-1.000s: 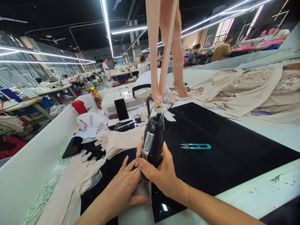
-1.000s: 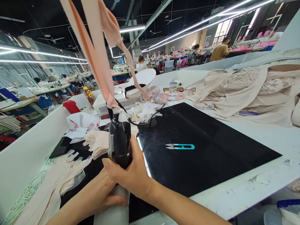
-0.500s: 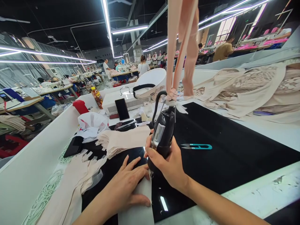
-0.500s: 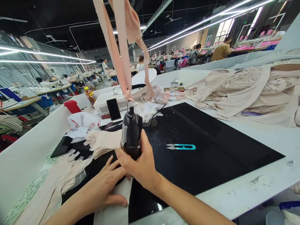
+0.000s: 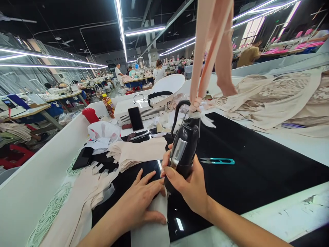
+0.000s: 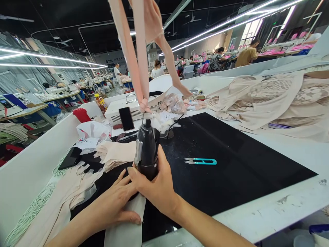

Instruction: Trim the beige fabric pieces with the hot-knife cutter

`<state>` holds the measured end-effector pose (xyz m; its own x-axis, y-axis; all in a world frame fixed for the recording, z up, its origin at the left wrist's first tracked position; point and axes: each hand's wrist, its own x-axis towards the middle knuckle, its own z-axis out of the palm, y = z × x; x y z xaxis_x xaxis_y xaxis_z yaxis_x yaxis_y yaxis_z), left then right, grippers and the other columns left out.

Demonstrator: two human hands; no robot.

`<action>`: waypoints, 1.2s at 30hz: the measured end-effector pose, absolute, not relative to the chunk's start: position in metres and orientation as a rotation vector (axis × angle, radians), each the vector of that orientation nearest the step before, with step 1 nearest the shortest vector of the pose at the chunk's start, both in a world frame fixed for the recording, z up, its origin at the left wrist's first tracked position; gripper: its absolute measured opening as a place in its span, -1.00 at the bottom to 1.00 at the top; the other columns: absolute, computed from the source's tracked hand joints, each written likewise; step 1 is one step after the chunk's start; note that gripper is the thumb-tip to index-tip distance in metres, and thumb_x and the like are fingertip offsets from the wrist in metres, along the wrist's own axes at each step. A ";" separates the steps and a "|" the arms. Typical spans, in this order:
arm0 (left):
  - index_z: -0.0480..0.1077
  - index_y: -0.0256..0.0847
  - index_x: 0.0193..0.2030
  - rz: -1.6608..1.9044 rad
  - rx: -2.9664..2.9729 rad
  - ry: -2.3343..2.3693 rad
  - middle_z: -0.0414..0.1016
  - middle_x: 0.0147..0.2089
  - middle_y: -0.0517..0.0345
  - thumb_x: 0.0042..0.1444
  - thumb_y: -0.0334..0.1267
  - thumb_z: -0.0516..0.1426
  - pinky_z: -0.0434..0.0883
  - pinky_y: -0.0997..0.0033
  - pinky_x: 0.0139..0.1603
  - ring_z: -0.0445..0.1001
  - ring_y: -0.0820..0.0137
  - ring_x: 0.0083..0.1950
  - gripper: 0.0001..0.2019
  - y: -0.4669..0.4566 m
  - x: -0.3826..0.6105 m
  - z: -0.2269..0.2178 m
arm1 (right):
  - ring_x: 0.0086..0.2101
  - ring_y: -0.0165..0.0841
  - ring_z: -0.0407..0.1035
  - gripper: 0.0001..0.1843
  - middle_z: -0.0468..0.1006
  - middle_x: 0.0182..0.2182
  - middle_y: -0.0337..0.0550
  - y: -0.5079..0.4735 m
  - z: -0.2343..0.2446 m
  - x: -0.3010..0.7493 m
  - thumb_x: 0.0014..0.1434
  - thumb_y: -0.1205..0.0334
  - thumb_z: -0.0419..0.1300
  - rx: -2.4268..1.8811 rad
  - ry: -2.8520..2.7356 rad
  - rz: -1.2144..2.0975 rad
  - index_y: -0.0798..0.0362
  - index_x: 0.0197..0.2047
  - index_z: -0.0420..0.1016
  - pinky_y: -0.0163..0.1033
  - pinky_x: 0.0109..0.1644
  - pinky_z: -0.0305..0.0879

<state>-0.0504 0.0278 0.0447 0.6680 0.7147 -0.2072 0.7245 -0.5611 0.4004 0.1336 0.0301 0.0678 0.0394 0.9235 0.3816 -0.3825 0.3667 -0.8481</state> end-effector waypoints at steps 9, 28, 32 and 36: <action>0.44 0.03 0.31 -0.003 2.431 1.104 0.36 0.46 -0.01 0.04 0.06 0.48 -0.21 -0.55 0.50 0.01 -0.16 0.60 -0.29 0.029 -0.050 0.044 | -0.50 -0.38 0.43 -0.71 0.52 -0.41 -0.33 0.027 0.070 0.134 0.12 0.22 0.40 -0.664 -1.121 1.067 -0.08 -0.20 0.35 -0.22 -0.41 0.51; 0.18 0.07 0.53 -0.070 2.486 1.081 0.29 0.50 -0.05 0.08 -0.01 0.48 -0.19 -0.56 0.50 0.05 -0.21 0.58 -0.07 0.029 -0.050 0.043 | -0.52 -0.42 0.39 -0.70 0.46 -0.44 -0.35 0.016 0.074 0.129 0.06 0.34 0.33 -0.562 -1.121 1.131 -0.08 -0.18 0.34 -0.25 -0.41 0.46; 0.18 0.08 0.53 0.002 2.564 1.018 0.32 0.48 -0.01 0.16 0.01 0.43 -0.16 -0.45 0.54 0.08 -0.13 0.57 -0.13 0.030 -0.052 0.041 | -0.52 -0.44 0.38 -0.67 0.48 -0.44 -0.34 0.014 0.075 0.126 0.04 0.39 0.28 -0.560 -1.152 1.057 -0.06 -0.13 0.38 -0.26 -0.37 0.47; 0.22 0.07 0.51 0.076 2.656 0.989 0.40 0.43 0.01 0.15 0.05 0.42 -0.04 -0.36 0.54 0.16 -0.08 0.54 -0.16 0.030 -0.056 0.036 | -0.51 -0.43 0.39 -0.67 0.49 -0.43 -0.35 0.013 0.076 0.127 0.06 0.40 0.28 -0.559 -1.161 1.058 -0.06 -0.11 0.37 -0.26 -0.36 0.47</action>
